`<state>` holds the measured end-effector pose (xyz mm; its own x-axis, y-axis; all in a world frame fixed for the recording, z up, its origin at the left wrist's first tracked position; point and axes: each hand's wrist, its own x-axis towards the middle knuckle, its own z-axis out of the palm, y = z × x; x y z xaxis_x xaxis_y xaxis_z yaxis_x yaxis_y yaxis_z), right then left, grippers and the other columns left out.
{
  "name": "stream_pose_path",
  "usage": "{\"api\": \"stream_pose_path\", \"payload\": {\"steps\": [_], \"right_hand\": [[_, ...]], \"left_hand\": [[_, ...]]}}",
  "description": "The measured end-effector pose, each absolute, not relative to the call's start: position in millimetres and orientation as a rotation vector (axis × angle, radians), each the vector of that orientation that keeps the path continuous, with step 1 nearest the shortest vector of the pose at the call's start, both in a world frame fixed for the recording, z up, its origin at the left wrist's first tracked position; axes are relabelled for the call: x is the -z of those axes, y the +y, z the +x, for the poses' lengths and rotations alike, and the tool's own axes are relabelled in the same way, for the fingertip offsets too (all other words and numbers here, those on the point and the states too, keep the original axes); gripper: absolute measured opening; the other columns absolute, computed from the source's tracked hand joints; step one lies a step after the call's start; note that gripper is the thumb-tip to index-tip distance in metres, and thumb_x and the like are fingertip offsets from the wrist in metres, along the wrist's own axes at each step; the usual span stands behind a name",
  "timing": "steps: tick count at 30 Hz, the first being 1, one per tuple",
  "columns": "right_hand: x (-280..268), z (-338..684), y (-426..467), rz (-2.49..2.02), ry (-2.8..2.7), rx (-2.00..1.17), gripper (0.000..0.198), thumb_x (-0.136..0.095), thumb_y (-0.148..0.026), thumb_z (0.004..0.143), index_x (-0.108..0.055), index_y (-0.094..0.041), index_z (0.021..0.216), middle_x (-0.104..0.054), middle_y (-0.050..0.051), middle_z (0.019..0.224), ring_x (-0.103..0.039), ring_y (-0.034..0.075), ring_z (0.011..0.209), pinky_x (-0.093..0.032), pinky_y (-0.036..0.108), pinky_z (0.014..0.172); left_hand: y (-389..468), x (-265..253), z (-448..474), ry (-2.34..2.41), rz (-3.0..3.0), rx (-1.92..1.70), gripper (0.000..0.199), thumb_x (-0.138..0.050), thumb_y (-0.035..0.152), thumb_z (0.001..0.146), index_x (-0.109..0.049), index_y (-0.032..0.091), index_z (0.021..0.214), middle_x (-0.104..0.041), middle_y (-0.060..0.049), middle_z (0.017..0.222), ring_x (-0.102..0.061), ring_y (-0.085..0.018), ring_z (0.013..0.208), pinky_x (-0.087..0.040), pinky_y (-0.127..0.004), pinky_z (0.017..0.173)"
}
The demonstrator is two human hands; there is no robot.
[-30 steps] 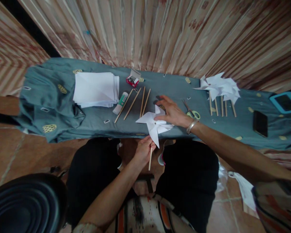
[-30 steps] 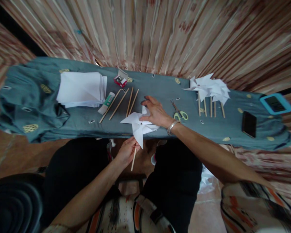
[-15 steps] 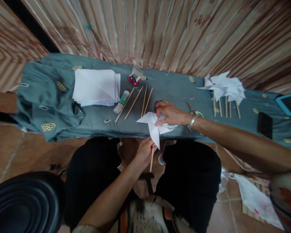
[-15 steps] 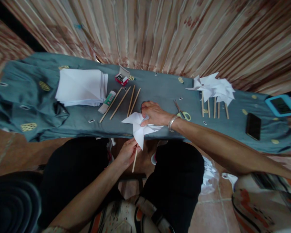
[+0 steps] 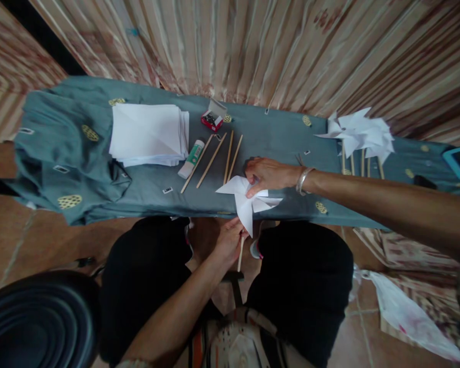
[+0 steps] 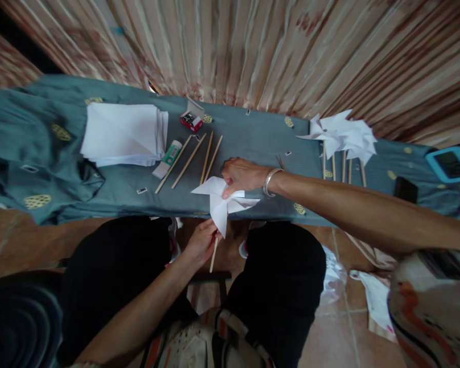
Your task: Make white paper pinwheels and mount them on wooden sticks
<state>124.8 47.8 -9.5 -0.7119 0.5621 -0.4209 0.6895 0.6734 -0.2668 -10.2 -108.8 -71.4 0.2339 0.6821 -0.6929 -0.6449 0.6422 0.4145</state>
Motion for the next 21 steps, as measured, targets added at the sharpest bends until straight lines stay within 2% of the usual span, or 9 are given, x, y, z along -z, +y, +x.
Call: {"api": "stream_pose_path", "payload": {"steps": [4, 9, 14, 18, 21], "right_hand": [[9.2, 121.9, 51.9, 0.992, 2.542, 0.599, 0.043, -0.072, -0.055, 0.071, -0.068, -0.013, 0.077, -0.064, 0.009, 0.083, -0.052, 0.021, 0.080, -0.036, 0.029, 0.068], [9.5, 121.1, 53.3, 1.016, 2.540, 0.647, 0.044, -0.071, -0.056, 0.071, -0.068, -0.013, 0.076, -0.063, 0.009, 0.084, -0.053, 0.020, 0.080, -0.037, 0.028, 0.067], [8.3, 117.8, 54.8, 1.040, 2.508, 0.655, 0.039, -0.073, -0.052, 0.071, -0.069, -0.014, 0.075, -0.062, 0.008, 0.082, -0.052, 0.018, 0.075, -0.036, 0.028, 0.063], [9.3, 122.3, 53.2, 1.025, 2.555, 0.709, 0.036, -0.074, -0.050, 0.070, -0.068, -0.015, 0.075, -0.061, 0.007, 0.082, -0.052, 0.018, 0.077, -0.037, 0.029, 0.065], [12.3, 128.6, 51.6, 1.012, 2.608, 0.748, 0.035, -0.075, -0.050, 0.069, -0.066, -0.017, 0.075, -0.060, 0.006, 0.083, -0.051, 0.019, 0.080, -0.038, 0.030, 0.068]], "left_hand": [[-109.1, 72.1, -10.4, 0.970, 0.066, -0.913, 0.014, -0.079, 0.020, 0.048, -0.068, 0.015, 0.055, -0.054, 0.003, 0.048, -0.038, -0.004, 0.045, -0.027, -0.018, 0.047], [-110.2, 74.5, -12.1, 0.943, 0.108, -0.908, 0.017, -0.080, 0.025, 0.049, -0.070, 0.015, 0.058, -0.062, -0.001, 0.055, -0.046, -0.008, 0.051, -0.034, -0.020, 0.053], [-109.4, 73.5, -13.2, 0.951, 0.082, -0.908, 0.016, -0.079, 0.024, 0.051, -0.069, 0.013, 0.057, -0.061, -0.001, 0.054, -0.042, -0.007, 0.050, -0.030, -0.020, 0.050], [-108.3, 71.2, -13.2, 0.958, 0.035, -0.888, 0.012, -0.078, 0.020, 0.056, -0.068, 0.013, 0.057, -0.058, 0.000, 0.053, -0.046, -0.007, 0.052, -0.032, -0.020, 0.053], [-108.3, 71.3, -13.0, 0.960, 0.017, -0.883, 0.010, -0.075, 0.018, 0.060, -0.067, 0.013, 0.056, -0.056, 0.001, 0.052, -0.042, -0.006, 0.049, -0.031, -0.020, 0.052]]}}
